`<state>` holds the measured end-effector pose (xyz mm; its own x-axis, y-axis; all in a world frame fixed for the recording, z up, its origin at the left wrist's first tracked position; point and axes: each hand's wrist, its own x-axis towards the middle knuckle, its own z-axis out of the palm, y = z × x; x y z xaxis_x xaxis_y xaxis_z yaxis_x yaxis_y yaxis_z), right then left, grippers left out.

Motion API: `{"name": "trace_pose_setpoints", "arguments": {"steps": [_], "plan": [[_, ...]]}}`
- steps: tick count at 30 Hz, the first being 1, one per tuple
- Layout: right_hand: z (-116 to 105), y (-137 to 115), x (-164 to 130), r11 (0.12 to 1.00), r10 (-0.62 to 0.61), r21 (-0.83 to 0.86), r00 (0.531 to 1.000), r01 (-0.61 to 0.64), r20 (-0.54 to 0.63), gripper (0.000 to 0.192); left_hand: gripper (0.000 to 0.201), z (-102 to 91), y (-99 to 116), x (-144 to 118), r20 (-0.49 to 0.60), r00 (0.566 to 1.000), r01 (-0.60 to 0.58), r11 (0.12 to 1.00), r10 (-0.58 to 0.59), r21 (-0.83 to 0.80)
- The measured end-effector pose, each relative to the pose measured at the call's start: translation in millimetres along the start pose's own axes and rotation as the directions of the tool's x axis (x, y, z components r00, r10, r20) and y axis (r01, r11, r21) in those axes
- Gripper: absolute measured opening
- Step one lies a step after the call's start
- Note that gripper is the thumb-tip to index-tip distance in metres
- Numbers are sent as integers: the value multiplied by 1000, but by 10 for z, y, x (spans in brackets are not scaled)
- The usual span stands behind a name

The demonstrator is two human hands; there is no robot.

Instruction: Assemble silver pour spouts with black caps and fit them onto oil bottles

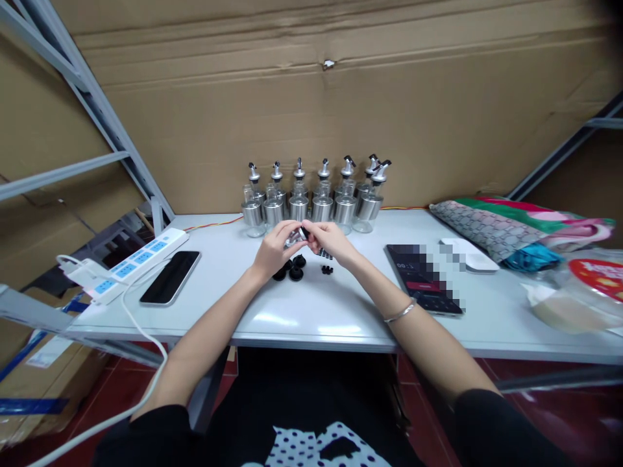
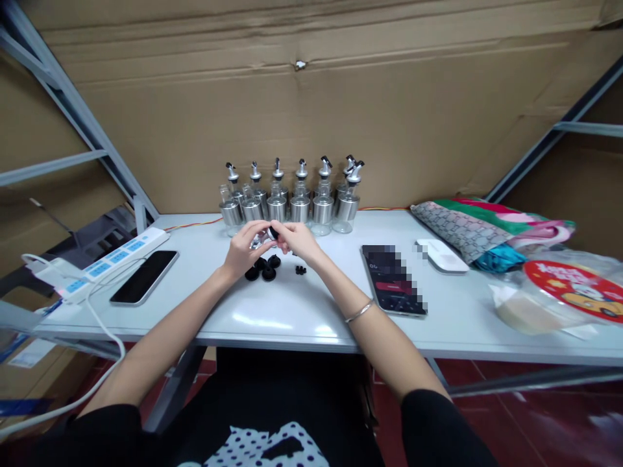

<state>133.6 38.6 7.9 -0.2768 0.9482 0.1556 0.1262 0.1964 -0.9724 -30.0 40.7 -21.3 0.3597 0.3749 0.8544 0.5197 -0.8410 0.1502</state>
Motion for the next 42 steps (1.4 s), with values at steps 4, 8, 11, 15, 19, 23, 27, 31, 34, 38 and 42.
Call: {"name": "trace_pose_setpoints", "arguments": {"steps": [4,8,11,15,19,23,27,31,34,38,42], "plan": [[23,-38,-19,999,-26,21,997,24,77,45,32,-12,-20,7,-38,999,34,999,-34,-11],[11,-41,-26,996,-84,0,992,85,95,33,35,-21,-45,2,-26,999,24,1000,-24,-6],[0,-39,-27,994,-106,-24,991,108,83,24,35,-32,-69,0,-7,1000,6,1000,-6,9],[-2,-51,-33,992,-125,-24,991,127,53,20,35,-46,-92,13,-17,1000,-11,1000,11,23],[-4,-60,-36,990,-139,14,989,138,40,21,35,-50,-84,32,-19,1000,-4,1000,4,3],[-1,-41,-26,985,-159,63,987,159,-15,23,34,-58,-49,56,-30,999,21,998,-22,-62],[6,-9,-11,981,-182,62,982,184,-39,23,32,-78,-12,89,9,994,110,986,-109,-129],[-6,12,-3,968,-251,-21,966,250,-67,24,32,-85,-6,112,22,984,176,968,-175,-178],[-33,19,-7,941,-320,-135,945,310,-62,23,33,-79,-32,113,29,978,210,950,-209,-230],[-66,2,-29,889,-384,-276,923,366,-10,18,34,-77,-73,102,74,968,251,929,-240,-271],[-82,-41,-54,822,-434,-391,900,414,40,14,34,-80,-89,98,101,957,291,908,-273,-302]]}}
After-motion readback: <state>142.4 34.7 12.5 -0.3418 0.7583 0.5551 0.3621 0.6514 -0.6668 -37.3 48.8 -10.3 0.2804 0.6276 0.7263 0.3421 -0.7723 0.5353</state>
